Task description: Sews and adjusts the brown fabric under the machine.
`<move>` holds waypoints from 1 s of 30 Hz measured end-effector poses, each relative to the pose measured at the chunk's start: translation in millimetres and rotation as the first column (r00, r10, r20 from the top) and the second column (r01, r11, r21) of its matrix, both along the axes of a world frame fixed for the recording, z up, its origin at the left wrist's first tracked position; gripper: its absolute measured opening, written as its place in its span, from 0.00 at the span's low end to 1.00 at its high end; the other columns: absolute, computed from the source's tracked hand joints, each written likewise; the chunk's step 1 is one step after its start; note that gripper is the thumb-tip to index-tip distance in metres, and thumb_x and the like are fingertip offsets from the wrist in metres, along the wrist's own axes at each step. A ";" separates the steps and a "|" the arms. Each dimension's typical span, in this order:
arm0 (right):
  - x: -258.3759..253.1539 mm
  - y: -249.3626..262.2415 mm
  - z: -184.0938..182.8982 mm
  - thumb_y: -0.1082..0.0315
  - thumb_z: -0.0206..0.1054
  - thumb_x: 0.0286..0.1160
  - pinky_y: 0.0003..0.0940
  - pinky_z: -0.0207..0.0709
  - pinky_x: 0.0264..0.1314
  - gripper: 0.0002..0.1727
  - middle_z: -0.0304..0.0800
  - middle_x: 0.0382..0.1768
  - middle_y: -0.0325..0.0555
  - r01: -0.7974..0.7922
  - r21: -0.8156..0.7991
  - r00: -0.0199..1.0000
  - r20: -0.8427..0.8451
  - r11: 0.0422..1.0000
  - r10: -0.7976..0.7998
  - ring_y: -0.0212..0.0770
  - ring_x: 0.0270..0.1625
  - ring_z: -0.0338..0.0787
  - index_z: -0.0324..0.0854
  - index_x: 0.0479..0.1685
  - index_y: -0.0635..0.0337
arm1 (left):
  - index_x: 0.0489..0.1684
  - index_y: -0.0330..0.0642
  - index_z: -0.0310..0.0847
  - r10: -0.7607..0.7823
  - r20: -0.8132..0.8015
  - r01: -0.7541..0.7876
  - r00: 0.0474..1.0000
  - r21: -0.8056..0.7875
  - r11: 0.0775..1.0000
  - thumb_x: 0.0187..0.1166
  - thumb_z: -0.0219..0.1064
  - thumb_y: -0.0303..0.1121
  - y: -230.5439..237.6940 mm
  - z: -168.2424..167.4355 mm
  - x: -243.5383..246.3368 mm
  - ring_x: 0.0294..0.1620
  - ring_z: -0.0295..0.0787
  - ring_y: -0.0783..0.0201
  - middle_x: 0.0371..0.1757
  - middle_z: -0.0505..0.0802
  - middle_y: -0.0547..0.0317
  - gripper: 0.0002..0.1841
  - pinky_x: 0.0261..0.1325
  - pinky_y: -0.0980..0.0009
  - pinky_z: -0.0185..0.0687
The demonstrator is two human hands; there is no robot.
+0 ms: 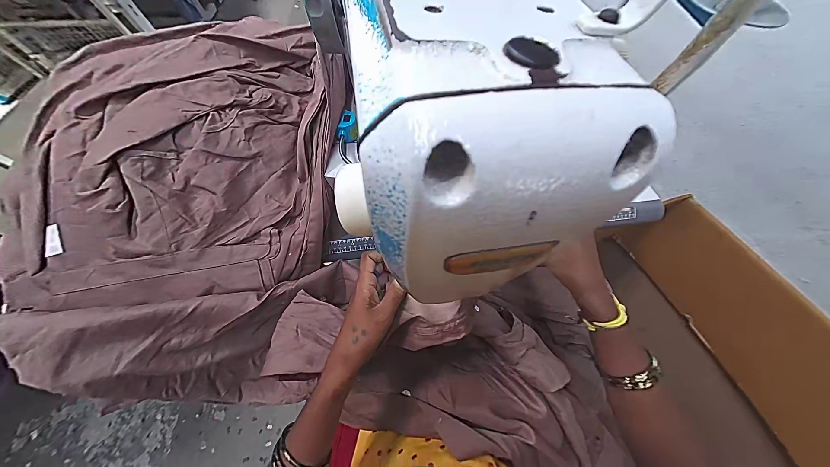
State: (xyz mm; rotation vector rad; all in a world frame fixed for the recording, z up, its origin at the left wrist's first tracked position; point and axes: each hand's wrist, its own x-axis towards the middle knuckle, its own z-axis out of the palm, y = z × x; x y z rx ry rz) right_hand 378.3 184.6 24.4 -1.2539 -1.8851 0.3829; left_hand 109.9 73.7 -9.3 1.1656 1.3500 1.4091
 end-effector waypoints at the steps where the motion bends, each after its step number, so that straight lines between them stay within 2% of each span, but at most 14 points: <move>1: -5.5 -2.8 3.5 0.69 0.70 0.75 0.29 0.81 0.42 0.10 0.91 0.38 0.47 -0.037 0.036 0.999 0.013 0.999 0.036 0.31 0.37 0.87 0.88 0.48 0.65 | 0.62 0.35 0.68 0.008 -0.070 -0.009 0.998 -0.009 1.000 0.81 0.62 0.32 0.0 -2.6 -1.4 0.41 0.83 0.83 0.44 0.84 0.68 0.16 0.47 0.84 0.82; 3: -22.7 -12.0 8.7 0.68 0.71 0.73 0.28 0.82 0.40 0.07 0.90 0.31 0.47 -0.121 0.258 0.988 0.125 0.959 0.090 0.35 0.35 0.89 0.87 0.37 0.65 | 0.46 0.34 0.77 0.021 -0.328 -0.005 0.945 0.049 0.999 0.82 0.60 0.39 -10.8 -5.7 -3.5 0.33 0.81 0.82 0.34 0.85 0.65 0.14 0.40 0.82 0.79; 5: -40.2 -22.1 12.2 0.68 0.69 0.73 0.33 0.84 0.35 0.10 0.88 0.25 0.49 -0.281 0.506 0.949 0.271 0.815 0.159 0.42 0.31 0.91 0.84 0.26 0.62 | 0.28 0.39 0.81 -0.065 -0.546 0.206 0.835 0.200 0.958 0.86 0.59 0.43 -37.9 9.2 -6.2 0.20 0.76 0.77 0.19 0.81 0.62 0.18 0.25 0.79 0.73; 7: -54.8 -35.2 10.8 0.66 0.63 0.82 0.34 0.84 0.42 0.11 0.89 0.27 0.46 -0.506 0.551 0.855 0.423 0.664 0.301 0.43 0.35 0.90 0.84 0.31 0.57 | 0.28 0.44 0.77 -0.210 -0.644 0.434 0.736 0.210 0.876 0.89 0.57 0.45 -67.1 26.3 -17.6 0.17 0.73 0.75 0.16 0.77 0.63 0.19 0.22 0.80 0.68; 9: -71.1 -37.1 9.9 0.70 0.64 0.77 0.35 0.81 0.36 0.11 0.89 0.24 0.44 -0.630 0.519 0.771 0.505 0.577 0.388 0.43 0.34 0.90 0.88 0.27 0.56 | 0.27 0.42 0.80 -0.061 -0.762 0.311 0.645 0.189 0.931 0.88 0.57 0.46 -82.2 30.1 -46.7 0.19 0.77 0.73 0.17 0.81 0.60 0.20 0.23 0.77 0.74; 12: -71.5 -37.2 12.5 0.71 0.70 0.68 0.36 0.77 0.35 0.06 0.90 0.27 0.43 -0.601 0.462 0.787 0.483 0.652 0.383 0.43 0.38 0.91 0.89 0.25 0.56 | 0.31 0.27 0.83 0.127 -0.905 -0.018 0.405 0.131 0.991 0.88 0.56 0.43 -85.0 22.4 -109.2 0.21 0.85 0.47 0.22 0.87 0.37 0.24 0.26 0.48 0.77; 15: -37.4 -47.8 11.3 0.61 0.73 0.75 0.35 0.84 0.36 0.11 0.89 0.30 0.43 -0.426 0.175 0.896 0.213 0.888 0.388 0.38 0.34 0.89 0.89 0.31 0.60 | 0.33 0.23 0.78 0.126 -0.928 -0.160 0.352 0.073 0.984 0.89 0.56 0.44 -104.0 16.9 -136.7 0.22 0.78 0.47 0.23 0.83 0.35 0.26 0.28 0.48 0.70; 17: 6.5 -56.6 5.2 0.51 0.70 0.79 0.44 0.77 0.27 0.21 0.83 0.21 0.42 -0.144 -0.143 0.948 0.265 0.979 0.178 0.41 0.23 0.83 0.85 0.27 0.60 | 0.30 0.25 0.77 0.083 -0.916 -0.128 0.392 0.035 0.991 0.89 0.56 0.45 -116.7 5.5 -137.5 0.19 0.75 0.52 0.20 0.81 0.40 0.26 0.26 0.54 0.68; 19: 55.8 -64.4 -20.7 0.42 0.62 0.84 0.60 0.77 0.34 0.29 0.83 0.21 0.51 0.139 -0.478 0.899 0.429 0.867 0.092 0.54 0.28 0.86 0.84 0.30 0.62 | 0.29 0.28 0.79 0.044 -0.898 -0.085 0.437 0.008 0.996 0.87 0.57 0.47 -119.6 -7.0 -134.2 0.19 0.75 0.56 0.20 0.82 0.43 0.26 0.27 0.56 0.68; 21: 92.9 -83.5 -53.7 0.40 0.52 0.89 0.65 0.80 0.52 0.33 0.91 0.34 0.59 0.278 -0.743 0.893 0.434 0.609 0.121 0.59 0.42 0.92 0.86 0.46 0.67 | 0.31 0.29 0.81 0.043 -0.897 -0.056 0.440 0.020 0.998 0.86 0.56 0.49 -111.4 -11.2 -127.9 0.20 0.76 0.55 0.21 0.83 0.44 0.27 0.28 0.54 0.69; 22: 103.0 -99.3 -68.7 0.41 0.46 0.92 0.59 0.83 0.54 0.35 0.93 0.40 0.58 0.277 -0.836 0.930 0.357 0.474 0.087 0.54 0.44 0.93 0.85 0.57 0.66 | 0.32 0.30 0.82 0.062 -0.901 -0.047 0.429 0.046 0.998 0.86 0.56 0.50 -105.7 -10.0 -122.9 0.21 0.78 0.53 0.22 0.84 0.43 0.27 0.28 0.52 0.70; 24: 102.2 -132.9 -89.2 0.41 0.35 0.94 0.43 0.85 0.43 0.36 0.90 0.39 0.51 0.166 -0.941 0.981 0.126 0.296 -0.148 0.43 0.36 0.90 0.78 0.72 0.60 | 0.35 0.29 0.85 0.102 -0.899 -0.009 0.426 0.109 0.994 0.87 0.55 0.51 -92.0 -6.0 -110.8 0.23 0.81 0.49 0.24 0.86 0.40 0.28 0.31 0.48 0.72; 26: 85.1 -157.1 -101.7 0.43 0.39 0.94 0.32 0.76 0.31 0.32 0.83 0.35 0.43 0.110 -0.931 0.928 -0.028 0.347 -0.371 0.34 0.29 0.80 0.76 0.72 0.58 | 0.38 0.32 0.86 0.091 -0.895 0.073 0.436 0.136 0.988 0.87 0.54 0.53 -77.5 -2.8 -95.5 0.22 0.82 0.51 0.25 0.88 0.43 0.28 0.28 0.49 0.74; 30: 78.6 -167.5 -107.7 0.41 0.53 0.89 0.47 0.81 0.48 0.32 0.82 0.58 0.59 0.170 -0.948 0.850 0.004 0.267 -0.526 0.49 0.49 0.86 0.65 0.79 0.58 | 0.47 0.42 0.90 -0.042 -0.885 0.242 0.464 0.081 0.967 0.86 0.54 0.55 -64.0 -6.7 -68.2 0.30 0.92 0.50 0.33 0.94 0.50 0.26 0.32 0.43 0.85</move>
